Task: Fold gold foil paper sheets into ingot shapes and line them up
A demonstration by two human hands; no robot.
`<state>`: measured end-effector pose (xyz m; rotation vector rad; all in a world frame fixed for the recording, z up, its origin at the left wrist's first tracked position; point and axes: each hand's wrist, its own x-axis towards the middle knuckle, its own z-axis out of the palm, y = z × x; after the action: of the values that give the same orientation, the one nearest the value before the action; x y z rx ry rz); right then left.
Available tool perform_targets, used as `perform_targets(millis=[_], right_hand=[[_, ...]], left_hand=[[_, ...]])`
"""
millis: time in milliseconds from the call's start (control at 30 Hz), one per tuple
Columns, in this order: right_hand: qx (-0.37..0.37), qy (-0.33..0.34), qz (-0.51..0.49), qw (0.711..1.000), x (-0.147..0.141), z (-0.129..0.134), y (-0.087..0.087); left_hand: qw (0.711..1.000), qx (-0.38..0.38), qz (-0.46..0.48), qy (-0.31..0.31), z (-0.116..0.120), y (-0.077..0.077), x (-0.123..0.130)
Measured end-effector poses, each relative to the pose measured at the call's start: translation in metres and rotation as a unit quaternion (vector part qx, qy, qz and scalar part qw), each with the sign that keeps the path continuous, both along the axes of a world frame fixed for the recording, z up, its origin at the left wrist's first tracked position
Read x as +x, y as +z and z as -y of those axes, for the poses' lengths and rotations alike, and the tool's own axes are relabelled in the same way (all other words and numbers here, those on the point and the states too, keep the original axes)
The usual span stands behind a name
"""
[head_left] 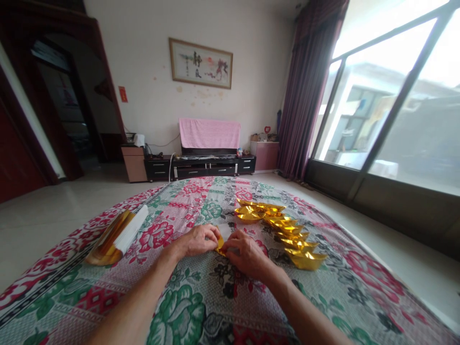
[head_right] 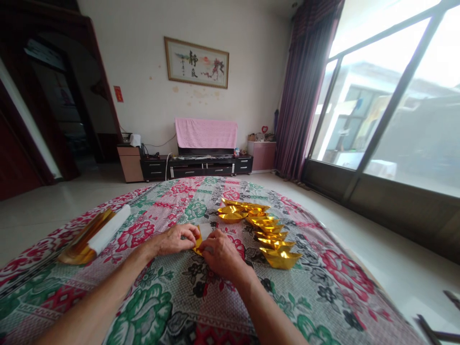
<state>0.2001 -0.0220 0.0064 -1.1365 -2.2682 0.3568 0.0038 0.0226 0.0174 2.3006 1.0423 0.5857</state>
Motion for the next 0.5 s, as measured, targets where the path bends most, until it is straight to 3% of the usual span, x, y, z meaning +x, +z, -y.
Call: perform_targets(millis=[233, 500], right_hand=[[0.004, -0.002, -0.008, 1.000, -0.001, 0.000, 0.000], [0.014, 0.000, -0.013, 1.000, 0.000, -0.001, -0.004]], left_hand=[[0.997, 0.071, -0.015, 0.029, 0.008, -0.001, 0.011], [0.998, 0.064, 0.024, -0.019, 0.004, -0.007, 0.000]])
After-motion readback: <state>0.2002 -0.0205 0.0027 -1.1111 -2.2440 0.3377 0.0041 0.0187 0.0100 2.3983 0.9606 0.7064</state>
